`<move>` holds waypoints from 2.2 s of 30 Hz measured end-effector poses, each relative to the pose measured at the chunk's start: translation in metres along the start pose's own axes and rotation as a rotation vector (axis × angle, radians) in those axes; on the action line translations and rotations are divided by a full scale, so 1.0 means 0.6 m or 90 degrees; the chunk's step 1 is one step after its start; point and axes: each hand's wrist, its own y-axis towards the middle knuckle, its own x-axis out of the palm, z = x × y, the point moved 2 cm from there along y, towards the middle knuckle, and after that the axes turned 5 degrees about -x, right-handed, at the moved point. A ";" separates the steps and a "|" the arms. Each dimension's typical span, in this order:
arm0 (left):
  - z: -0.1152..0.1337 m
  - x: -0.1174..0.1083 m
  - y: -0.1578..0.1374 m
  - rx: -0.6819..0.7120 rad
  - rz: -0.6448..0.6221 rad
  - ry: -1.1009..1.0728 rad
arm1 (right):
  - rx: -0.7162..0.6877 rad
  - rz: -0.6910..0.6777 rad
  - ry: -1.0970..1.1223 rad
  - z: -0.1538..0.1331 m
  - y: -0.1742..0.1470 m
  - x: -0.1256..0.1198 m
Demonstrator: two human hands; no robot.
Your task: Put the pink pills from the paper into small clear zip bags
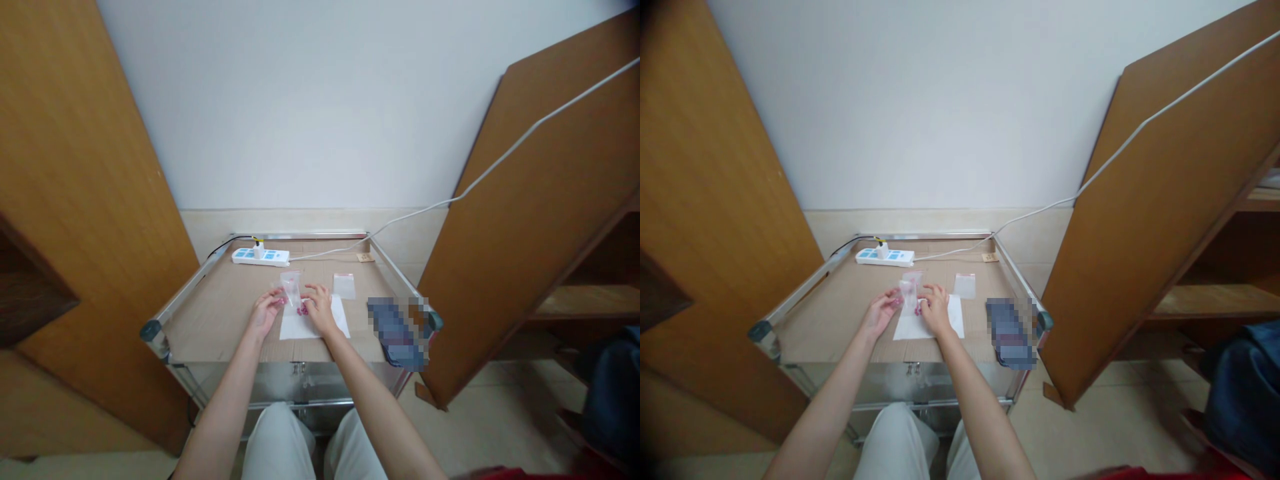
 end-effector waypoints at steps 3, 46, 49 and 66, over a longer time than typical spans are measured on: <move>-0.002 0.002 -0.004 0.018 0.029 0.083 | -0.013 0.013 0.038 0.001 0.000 -0.001; -0.015 0.019 -0.008 0.207 -0.005 0.466 | -0.088 -0.064 -0.010 -0.010 -0.002 0.016; -0.016 0.018 -0.007 0.193 -0.008 0.445 | -0.087 -0.061 -0.004 -0.012 -0.002 0.014; -0.010 0.029 -0.011 0.248 -0.011 0.503 | -0.075 -0.049 -0.030 -0.014 -0.003 0.015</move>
